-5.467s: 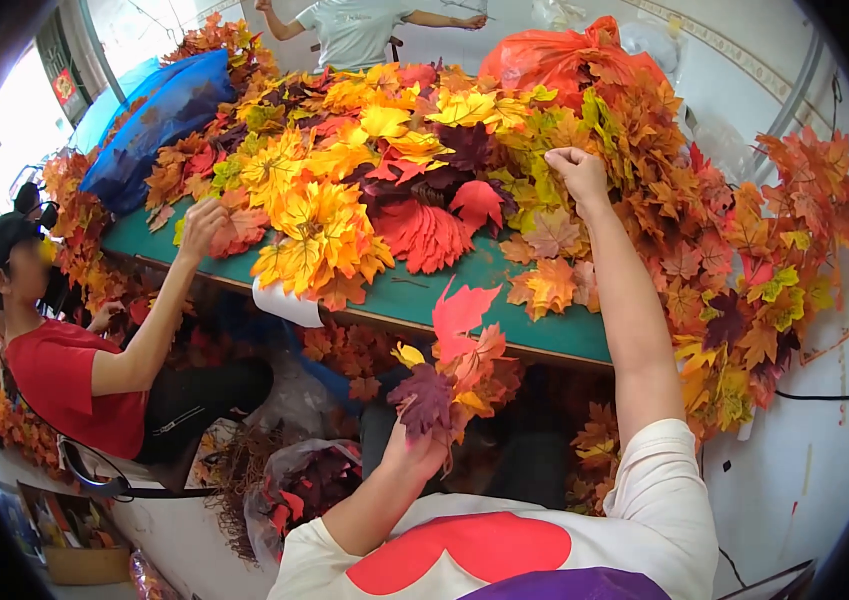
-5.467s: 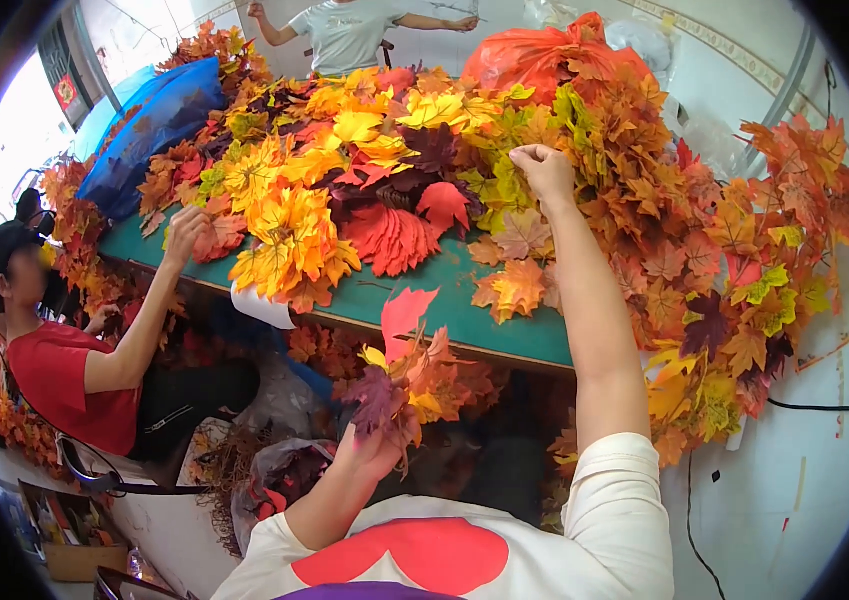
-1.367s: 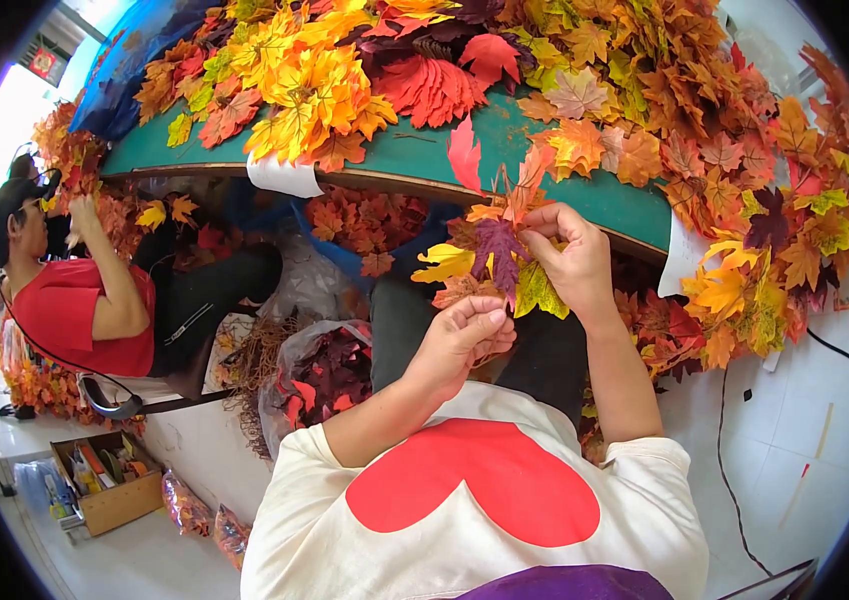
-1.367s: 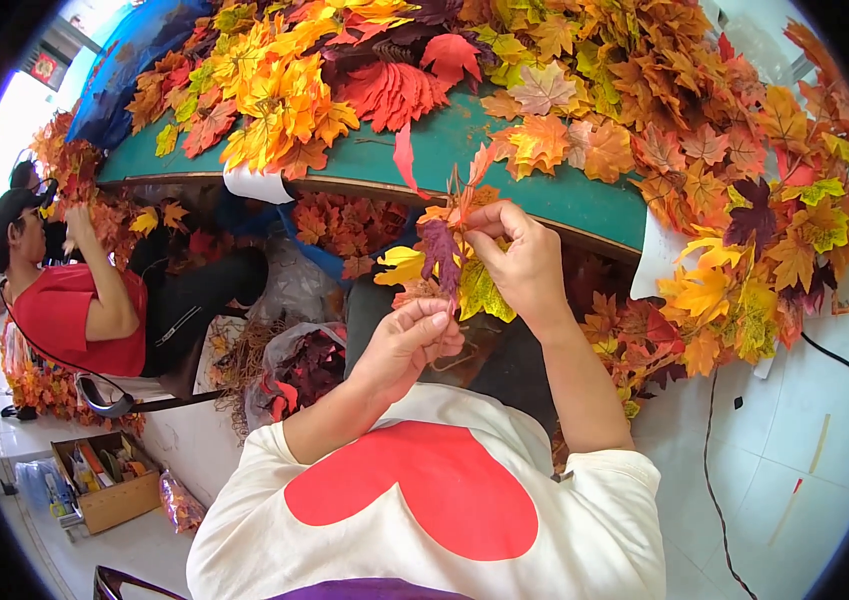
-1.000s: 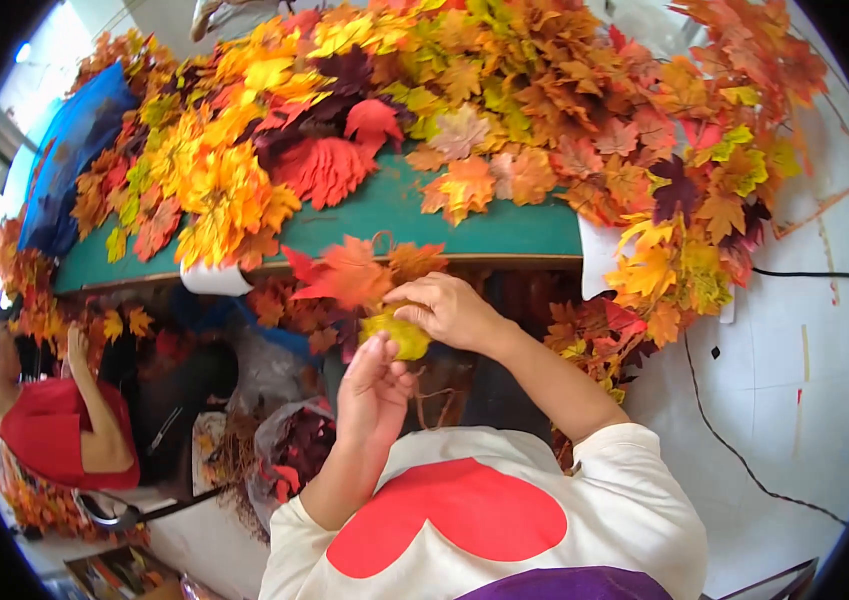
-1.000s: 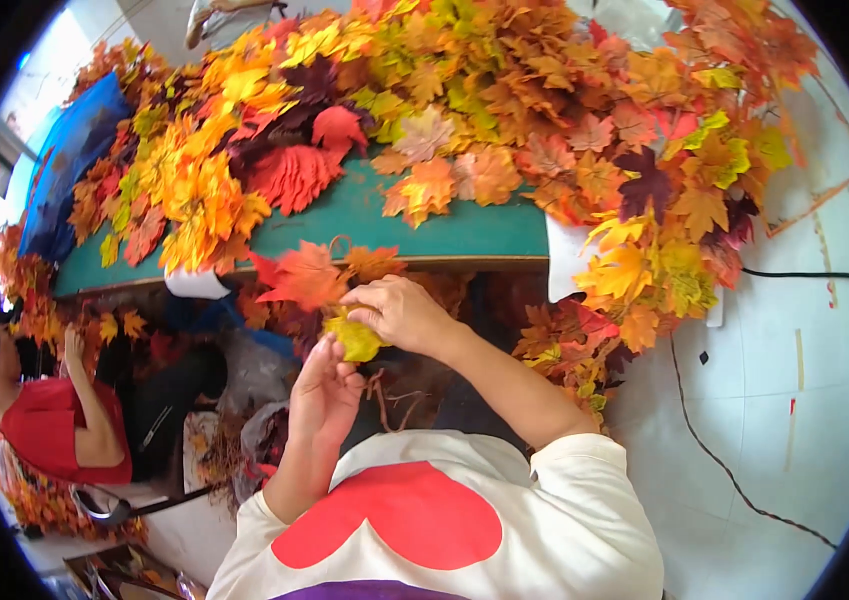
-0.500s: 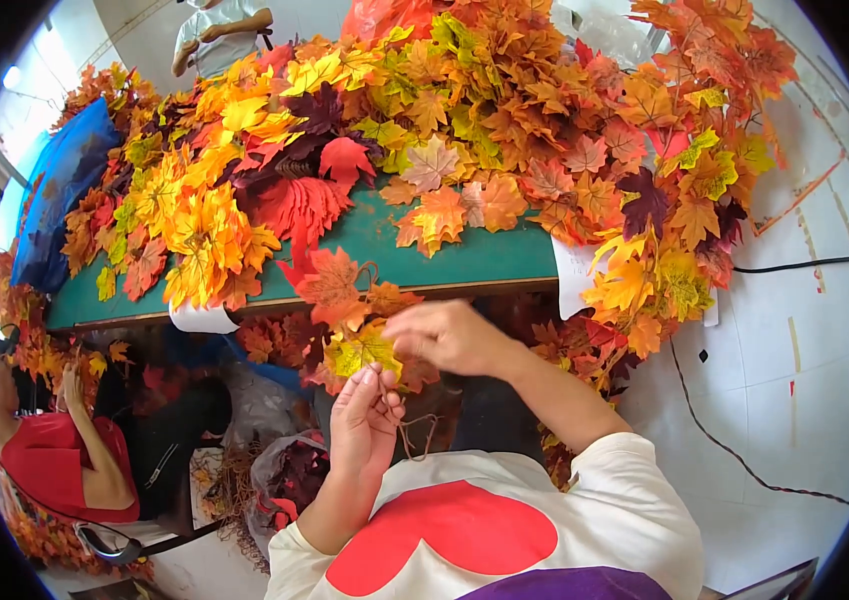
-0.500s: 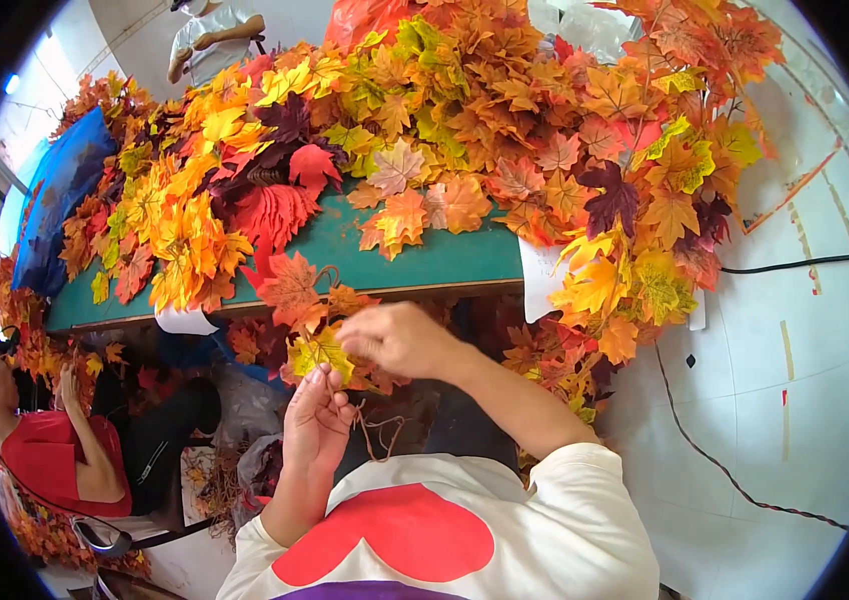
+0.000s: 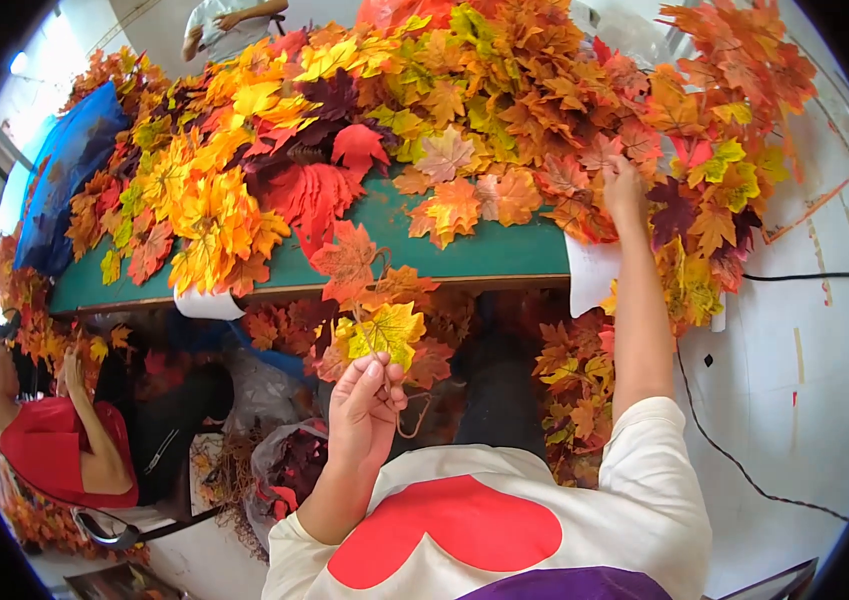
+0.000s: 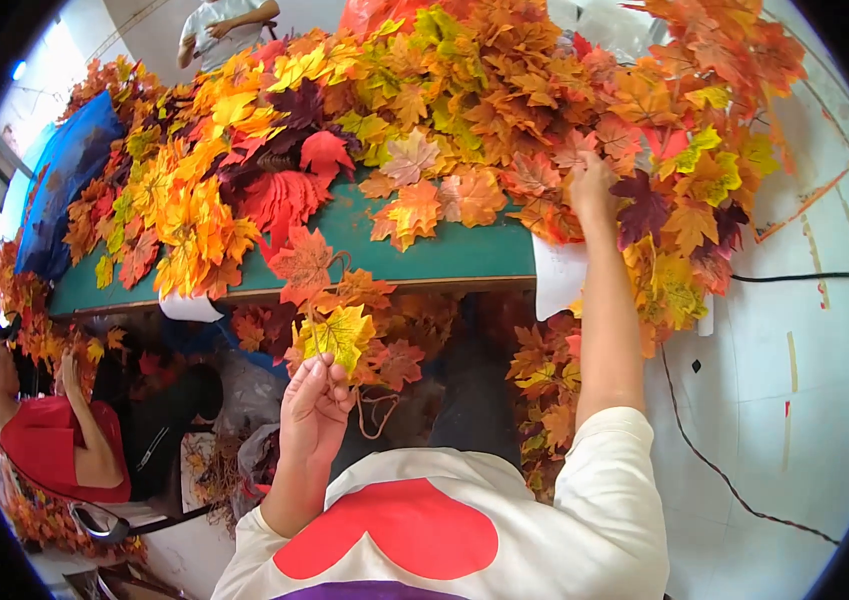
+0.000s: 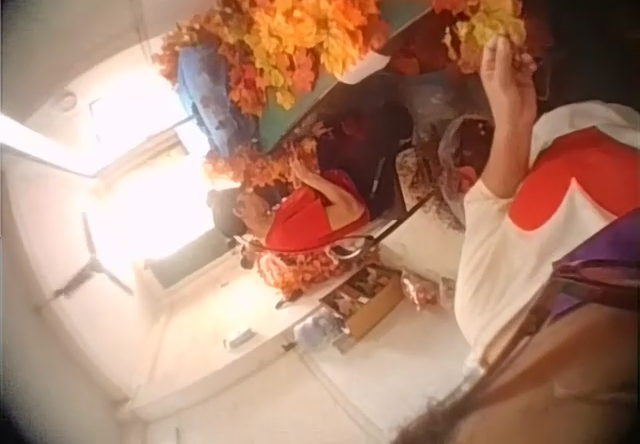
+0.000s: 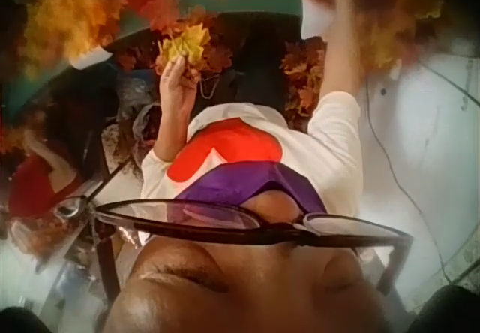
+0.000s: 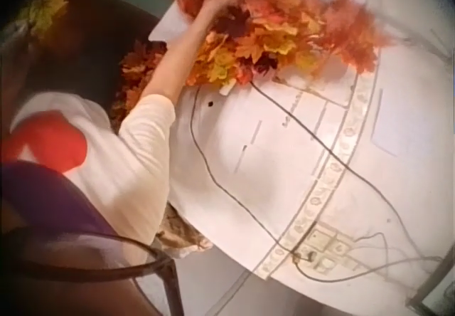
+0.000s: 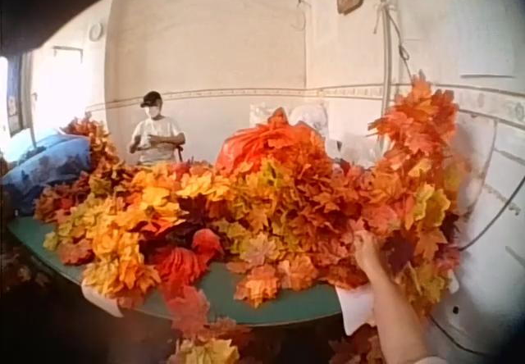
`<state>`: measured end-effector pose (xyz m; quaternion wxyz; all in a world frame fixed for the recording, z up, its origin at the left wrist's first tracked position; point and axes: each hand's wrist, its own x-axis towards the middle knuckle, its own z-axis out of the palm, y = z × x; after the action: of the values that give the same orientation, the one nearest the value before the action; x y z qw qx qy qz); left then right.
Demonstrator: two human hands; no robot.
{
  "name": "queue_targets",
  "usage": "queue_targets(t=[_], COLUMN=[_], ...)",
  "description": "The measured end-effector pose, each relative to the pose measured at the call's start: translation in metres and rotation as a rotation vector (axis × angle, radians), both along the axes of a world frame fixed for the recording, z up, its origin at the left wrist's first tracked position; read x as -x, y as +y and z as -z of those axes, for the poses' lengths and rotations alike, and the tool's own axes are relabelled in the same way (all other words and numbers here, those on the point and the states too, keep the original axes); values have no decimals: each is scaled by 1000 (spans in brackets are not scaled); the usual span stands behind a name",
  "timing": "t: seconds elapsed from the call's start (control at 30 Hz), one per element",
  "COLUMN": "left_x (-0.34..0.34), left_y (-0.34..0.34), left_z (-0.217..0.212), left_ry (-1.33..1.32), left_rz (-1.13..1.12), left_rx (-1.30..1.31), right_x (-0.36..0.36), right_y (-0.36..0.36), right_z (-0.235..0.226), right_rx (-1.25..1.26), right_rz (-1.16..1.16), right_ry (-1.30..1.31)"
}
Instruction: The person assembles a decorative garland by attaching artificial maple leaves to a central twine by hand.
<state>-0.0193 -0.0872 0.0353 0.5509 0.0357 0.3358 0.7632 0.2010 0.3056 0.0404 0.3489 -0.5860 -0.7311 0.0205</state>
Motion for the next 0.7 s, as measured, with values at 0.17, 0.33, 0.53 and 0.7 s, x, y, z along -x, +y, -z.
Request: queue_targets(t=[0.17, 0.33, 0.53, 0.7], left_x=[14, 41, 63, 75], left_y=[-3, -21, -39, -52], left_z=[1, 20, 27, 28], left_ry=[-9, -128, -290, -341], left_rz=[12, 15, 56, 77], left_rx=[8, -59, -171, -203], right_x=[-19, -21, -16, -17], right_y=[26, 33, 32, 38], right_z=[17, 16, 17, 18], right_rx=[20, 64, 142, 161], right_rz=[1, -21, 70, 59], right_ry=[-99, -164, -296, -294])
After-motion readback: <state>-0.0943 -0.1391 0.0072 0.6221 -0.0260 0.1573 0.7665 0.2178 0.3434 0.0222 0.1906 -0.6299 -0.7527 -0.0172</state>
